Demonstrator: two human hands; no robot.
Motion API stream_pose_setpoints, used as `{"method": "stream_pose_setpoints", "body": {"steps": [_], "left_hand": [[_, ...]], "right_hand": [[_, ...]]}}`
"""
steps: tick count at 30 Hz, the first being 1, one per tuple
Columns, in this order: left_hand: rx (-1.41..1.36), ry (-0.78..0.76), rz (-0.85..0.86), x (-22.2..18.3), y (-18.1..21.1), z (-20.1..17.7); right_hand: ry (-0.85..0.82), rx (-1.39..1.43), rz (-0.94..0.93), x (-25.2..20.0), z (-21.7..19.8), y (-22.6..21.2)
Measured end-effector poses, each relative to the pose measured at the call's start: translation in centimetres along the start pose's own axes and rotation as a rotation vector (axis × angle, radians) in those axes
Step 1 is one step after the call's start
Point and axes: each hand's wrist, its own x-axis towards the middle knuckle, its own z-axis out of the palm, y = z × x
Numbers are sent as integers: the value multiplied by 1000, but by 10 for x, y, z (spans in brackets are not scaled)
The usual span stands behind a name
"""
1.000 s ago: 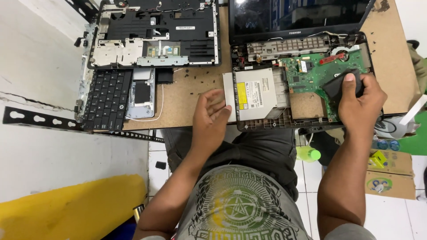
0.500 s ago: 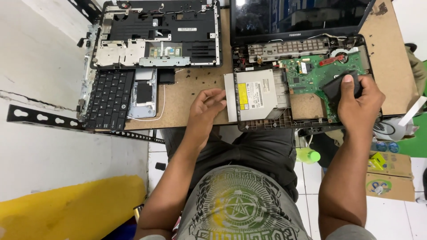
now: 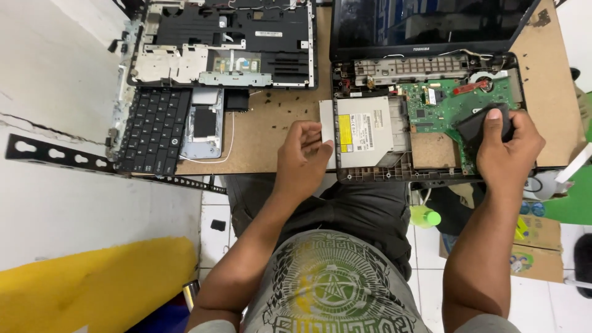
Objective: Disassembling a laptop to access and repair the motherboard and internal components.
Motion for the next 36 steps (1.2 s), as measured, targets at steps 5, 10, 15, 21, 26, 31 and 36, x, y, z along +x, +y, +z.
{"method": "stream_pose_setpoints", "body": {"steps": [5,10,15,21,26,31,36], "left_hand": [[-72,-5,-19,2,-2,-2],[-75,5,21,4,-7,1],[-158,-13,-19,-1,-8,1],[-106,-93,-72,-5,8,15],[-243,-75,-107,9,-13,12],[-396,-75,-76,11,-27,7],[44,-16,186,1,-3,7]], "right_hand": [[203,25,-76,4,0,18],[300,-101,-118,17,-8,27],[59,-140,-39,18,-6,18],[91,-149,-141,14,-7,15],[71,-128,-93,12,-8,0],[64,-115,-90,11,-6,5],[79,-126,-102,10,-5,10]]}}
